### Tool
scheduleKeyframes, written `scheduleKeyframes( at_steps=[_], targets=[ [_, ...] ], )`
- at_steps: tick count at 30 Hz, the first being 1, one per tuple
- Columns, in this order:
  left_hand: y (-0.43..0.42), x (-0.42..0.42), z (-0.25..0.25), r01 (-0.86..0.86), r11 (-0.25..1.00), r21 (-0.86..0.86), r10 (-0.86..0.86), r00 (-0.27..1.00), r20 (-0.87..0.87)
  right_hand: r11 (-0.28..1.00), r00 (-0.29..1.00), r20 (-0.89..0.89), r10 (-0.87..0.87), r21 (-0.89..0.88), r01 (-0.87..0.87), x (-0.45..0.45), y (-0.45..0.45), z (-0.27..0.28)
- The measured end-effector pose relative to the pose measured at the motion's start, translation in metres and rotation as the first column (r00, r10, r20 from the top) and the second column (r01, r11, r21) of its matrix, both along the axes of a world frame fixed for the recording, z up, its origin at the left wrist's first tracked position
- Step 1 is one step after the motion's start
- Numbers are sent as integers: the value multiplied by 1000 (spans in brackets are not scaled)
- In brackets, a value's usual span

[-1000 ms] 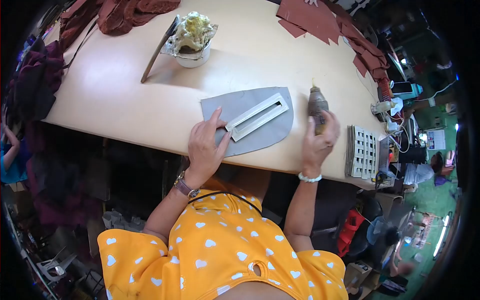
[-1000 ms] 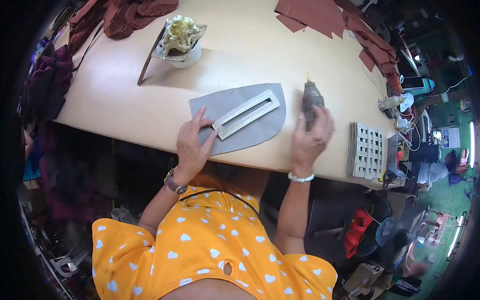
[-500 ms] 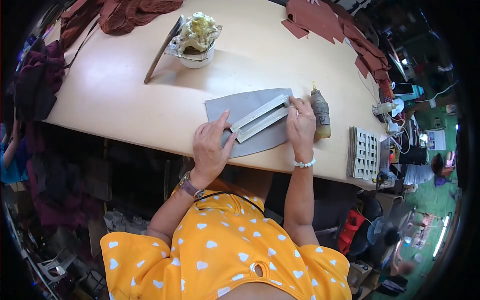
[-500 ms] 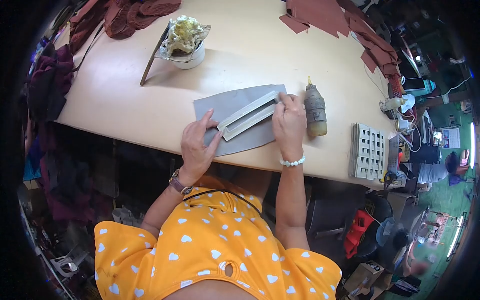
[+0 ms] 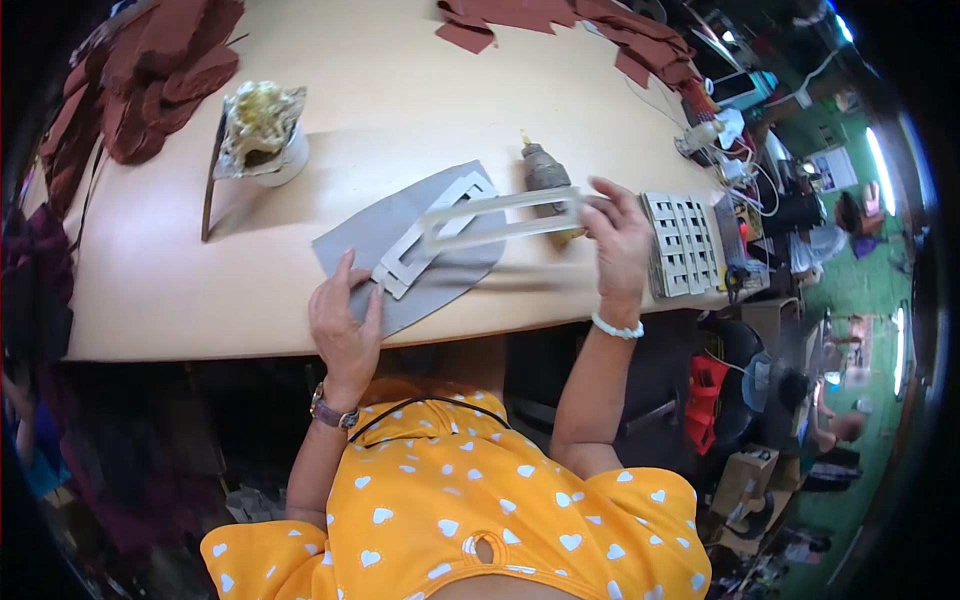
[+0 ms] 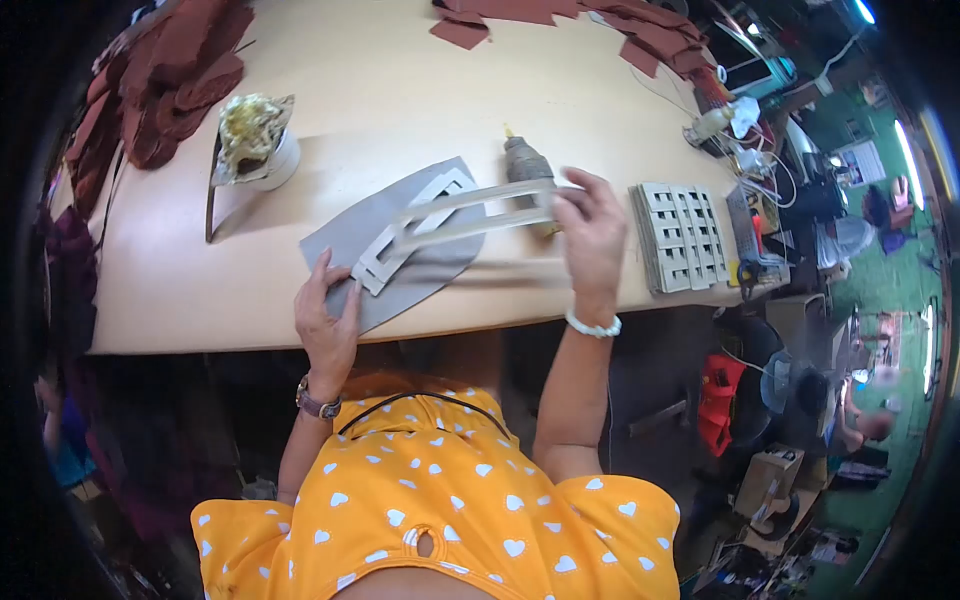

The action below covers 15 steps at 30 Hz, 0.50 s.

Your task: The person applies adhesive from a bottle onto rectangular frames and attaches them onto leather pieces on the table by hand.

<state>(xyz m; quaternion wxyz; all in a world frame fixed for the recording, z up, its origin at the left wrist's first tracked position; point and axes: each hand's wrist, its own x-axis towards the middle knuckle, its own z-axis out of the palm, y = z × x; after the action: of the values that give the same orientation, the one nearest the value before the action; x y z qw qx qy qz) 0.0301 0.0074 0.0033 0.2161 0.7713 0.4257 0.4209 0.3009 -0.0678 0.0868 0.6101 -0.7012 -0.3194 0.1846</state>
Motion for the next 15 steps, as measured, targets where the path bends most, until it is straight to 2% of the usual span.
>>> scheduleKeyframes(
  at_steps=[3,6,10,15],
  targets=[
    [0,0,0,-6,1000,-13,6,1000,-6,936,943,-119,-309,137,324,35,-49,-18],
    [-1,1,-1,-7,1000,-23,7,1000,1,838,870,-303,-388,278,470,65,-99,-37],
    [-1,1,-1,-9,1000,-11,9,1000,-4,754,809,-318,-495,305,581,79,-138,-47],
    [-1,2,-1,-6,1000,8,7,1000,-9,740,779,-316,-541,261,620,88,-150,-59]
  ],
)
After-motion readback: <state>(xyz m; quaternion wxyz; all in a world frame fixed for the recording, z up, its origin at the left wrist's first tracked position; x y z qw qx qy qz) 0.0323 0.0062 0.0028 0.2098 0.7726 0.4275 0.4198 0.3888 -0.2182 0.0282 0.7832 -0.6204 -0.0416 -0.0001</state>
